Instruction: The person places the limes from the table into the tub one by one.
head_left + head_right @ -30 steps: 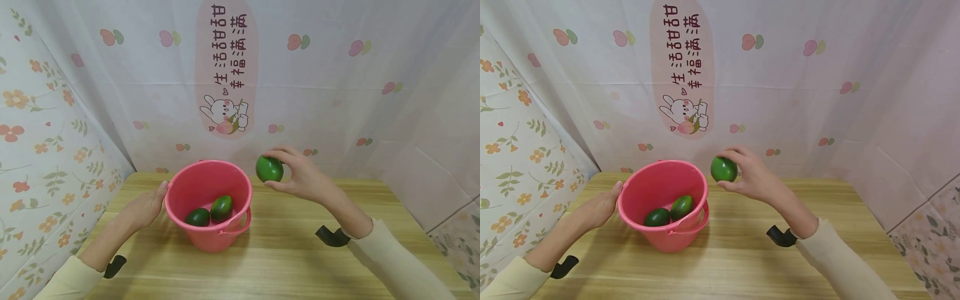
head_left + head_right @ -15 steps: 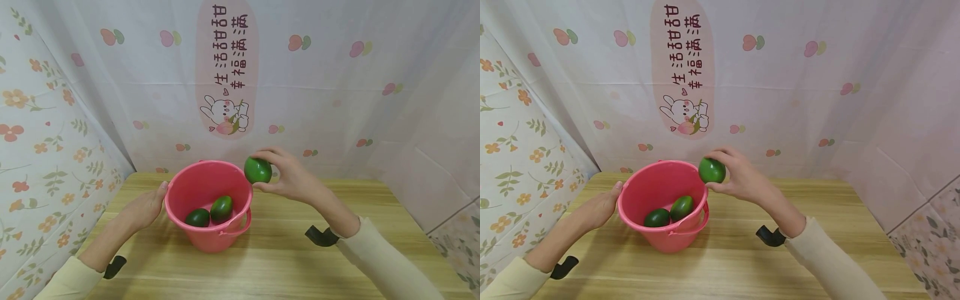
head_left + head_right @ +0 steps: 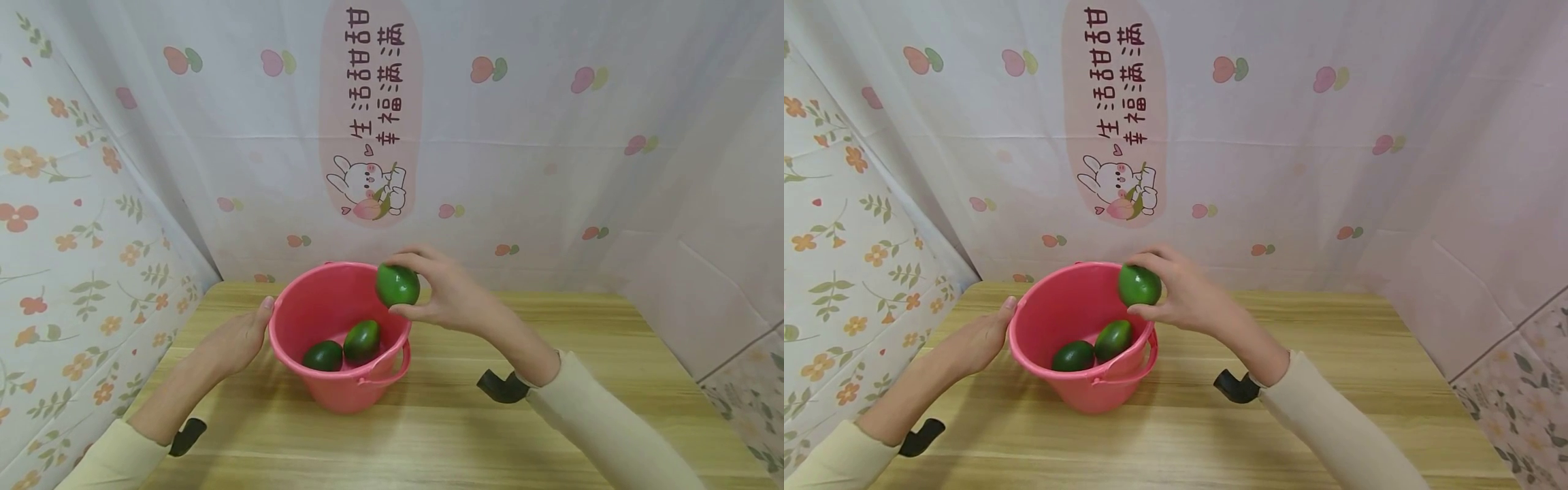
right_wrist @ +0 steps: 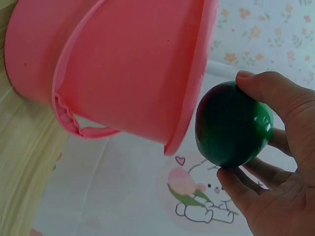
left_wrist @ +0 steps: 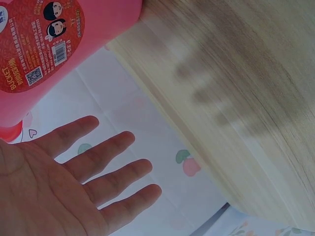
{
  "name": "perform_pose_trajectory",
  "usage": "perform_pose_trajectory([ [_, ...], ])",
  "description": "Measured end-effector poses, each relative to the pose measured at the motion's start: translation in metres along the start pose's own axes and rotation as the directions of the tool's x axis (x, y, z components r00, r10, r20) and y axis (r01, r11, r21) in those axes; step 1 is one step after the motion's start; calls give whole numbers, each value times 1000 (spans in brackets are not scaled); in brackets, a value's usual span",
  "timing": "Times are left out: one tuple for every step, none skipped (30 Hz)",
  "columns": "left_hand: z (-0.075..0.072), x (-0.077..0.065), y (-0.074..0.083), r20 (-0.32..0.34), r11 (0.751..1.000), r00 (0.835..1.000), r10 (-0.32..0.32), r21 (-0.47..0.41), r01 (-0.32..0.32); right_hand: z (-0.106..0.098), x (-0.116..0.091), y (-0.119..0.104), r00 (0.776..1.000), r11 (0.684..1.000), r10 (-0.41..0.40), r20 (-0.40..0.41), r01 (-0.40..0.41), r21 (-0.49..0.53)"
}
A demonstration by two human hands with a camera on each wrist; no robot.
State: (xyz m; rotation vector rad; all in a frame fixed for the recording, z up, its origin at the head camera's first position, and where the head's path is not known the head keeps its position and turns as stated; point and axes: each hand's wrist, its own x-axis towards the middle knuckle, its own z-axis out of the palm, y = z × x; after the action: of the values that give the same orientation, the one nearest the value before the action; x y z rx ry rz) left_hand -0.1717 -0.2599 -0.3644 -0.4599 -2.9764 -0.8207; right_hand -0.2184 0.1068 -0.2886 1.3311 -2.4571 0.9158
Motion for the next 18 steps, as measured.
perform_pose_trajectory([
  [0,0,0,0,1000,1000,0,0,0,2,1,0,1000,1000,6,6,-6,9],
  [0,0,0,1,1000,1000,0,1,0,4,2,-1,1000,1000,9,12,-10,14],
  [0,0,0,1,1000,1000,-1,2,1,5,3,-1,1000,1000,13,19,-13,20],
  [0,0,0,2,1000,1000,-2,3,2,7,4,-1,1000,1000,15,22,-15,24],
  [0,0,0,3,1000,1000,-2,2,2,9,5,-1,1000,1000,15,26,-15,26],
  [1,0,0,4,1000,1000,-3,1,3,11,6,-1,1000,999,12,29,-13,31],
  [1,1,0,6,1000,1000,-4,1,4,12,7,-1,1000,999,9,29,-10,32],
  [1,1,0,8,1000,1000,-4,1,4,14,7,-1,1000,999,5,30,-6,33],
  [1,1,0,9,1000,1000,-4,1,4,15,8,-1,1000,999,5,30,-6,36],
  [1,1,0,9,1000,1000,-4,1,4,16,8,-1,1000,999,4,30,-5,39],
  [1,1,0,9,1000,1000,-4,0,4,18,9,-1,1000,999,4,31,-6,45],
  [1,1,0,9,1000,1000,-5,0,5,19,9,-1,999,999,6,31,-8,51],
  [1,1,0,9,1000,1000,-6,2,6,20,10,0,999,999,9,31,-11,51],
  [1,1,0,7,1000,1000,-5,1,5,21,10,0,999,999,11,33,-13,52],
  [1,1,0,7,1000,1000,-3,0,3,22,11,0,999,999,12,34,-14,50],
  [1,1,-1,7,1000,1000,-3,-2,3,22,11,0,999,999,13,34,-14,49],
  [1,1,-1,7,1000,1000,-3,-2,3,23,12,0,999,999,12,34,-14,46],
  [1,1,-1,6,1000,1000,-3,-3,3,24,13,1,999,999,10,36,-12,42],
])
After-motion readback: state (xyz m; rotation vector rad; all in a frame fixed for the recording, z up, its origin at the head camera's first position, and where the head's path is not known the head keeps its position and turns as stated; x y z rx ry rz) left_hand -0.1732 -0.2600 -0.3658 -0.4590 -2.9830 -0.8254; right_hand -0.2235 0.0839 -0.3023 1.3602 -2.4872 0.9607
